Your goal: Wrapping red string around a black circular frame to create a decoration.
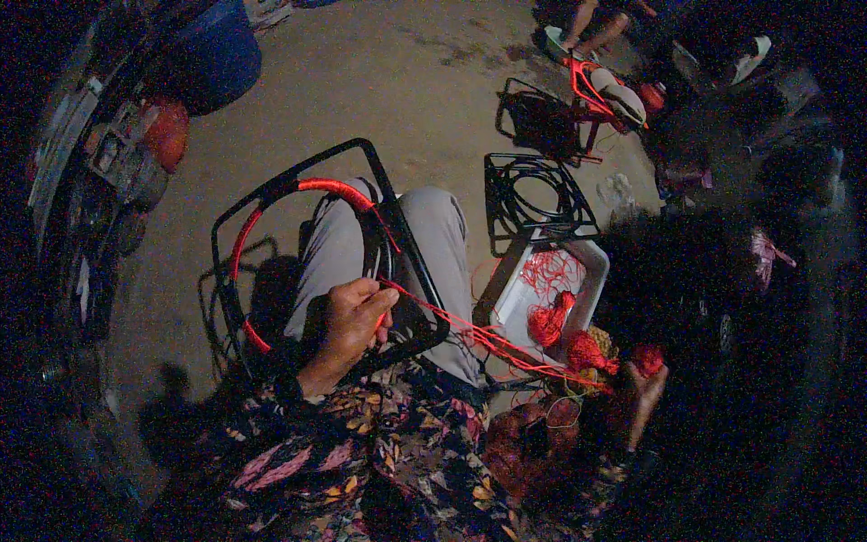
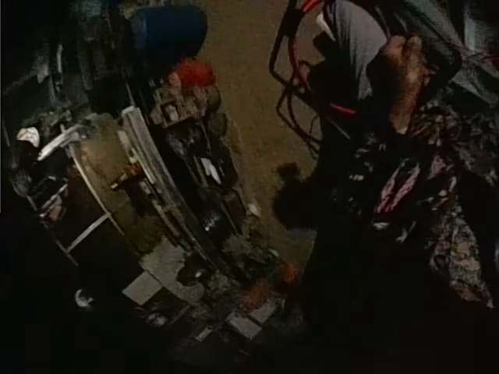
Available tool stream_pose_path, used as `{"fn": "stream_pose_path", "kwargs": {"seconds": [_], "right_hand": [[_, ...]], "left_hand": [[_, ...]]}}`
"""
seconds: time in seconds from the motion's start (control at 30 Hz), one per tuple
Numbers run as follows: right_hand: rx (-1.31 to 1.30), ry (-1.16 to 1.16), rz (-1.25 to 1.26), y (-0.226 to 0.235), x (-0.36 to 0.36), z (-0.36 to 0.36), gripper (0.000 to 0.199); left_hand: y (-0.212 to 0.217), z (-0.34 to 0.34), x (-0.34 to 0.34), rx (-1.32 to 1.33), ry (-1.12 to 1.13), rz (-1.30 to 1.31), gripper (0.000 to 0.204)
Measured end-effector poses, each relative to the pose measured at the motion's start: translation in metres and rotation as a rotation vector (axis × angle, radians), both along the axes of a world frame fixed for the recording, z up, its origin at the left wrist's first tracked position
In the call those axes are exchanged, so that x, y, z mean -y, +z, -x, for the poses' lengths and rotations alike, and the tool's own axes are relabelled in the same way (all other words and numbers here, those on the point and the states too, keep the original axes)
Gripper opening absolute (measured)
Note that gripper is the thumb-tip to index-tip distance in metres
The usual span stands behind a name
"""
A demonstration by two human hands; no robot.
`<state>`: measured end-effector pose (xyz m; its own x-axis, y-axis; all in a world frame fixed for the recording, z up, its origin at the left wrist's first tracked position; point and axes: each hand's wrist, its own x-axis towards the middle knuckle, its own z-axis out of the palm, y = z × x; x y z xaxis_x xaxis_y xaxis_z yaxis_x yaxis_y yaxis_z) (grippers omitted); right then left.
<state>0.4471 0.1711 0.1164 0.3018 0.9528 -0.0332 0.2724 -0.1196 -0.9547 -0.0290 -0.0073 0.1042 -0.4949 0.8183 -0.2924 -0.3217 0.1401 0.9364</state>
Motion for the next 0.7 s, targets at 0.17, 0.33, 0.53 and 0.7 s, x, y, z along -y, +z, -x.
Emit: {"fn": "stream_pose_path", "kwargs": {"seconds": [0.17,0.33,0.53,0.7], "right_hand": [[0.005,0.522,-0.026,0.001,0.016,0.161,0.055],[-0.097,0.884,0.003,0.025,0.063,0.285,0.051],[0.186,1.120,0.059,0.019,0.065,0.281,0.045],[0.071,0.691,0.153,0.040,0.072,0.255,0.051]], "left_hand": [[0.003,0.000,0.002,-0.027,-0.015,0.069,0.023],[0.008,0.002,0.002,-0.023,-0.029,0.120,0.021],[0.013,0.001,0.004,0.045,-0.032,0.079,0.019],[0.015,0.001,0.004,0.089,0.023,0.105,0.020]]}}
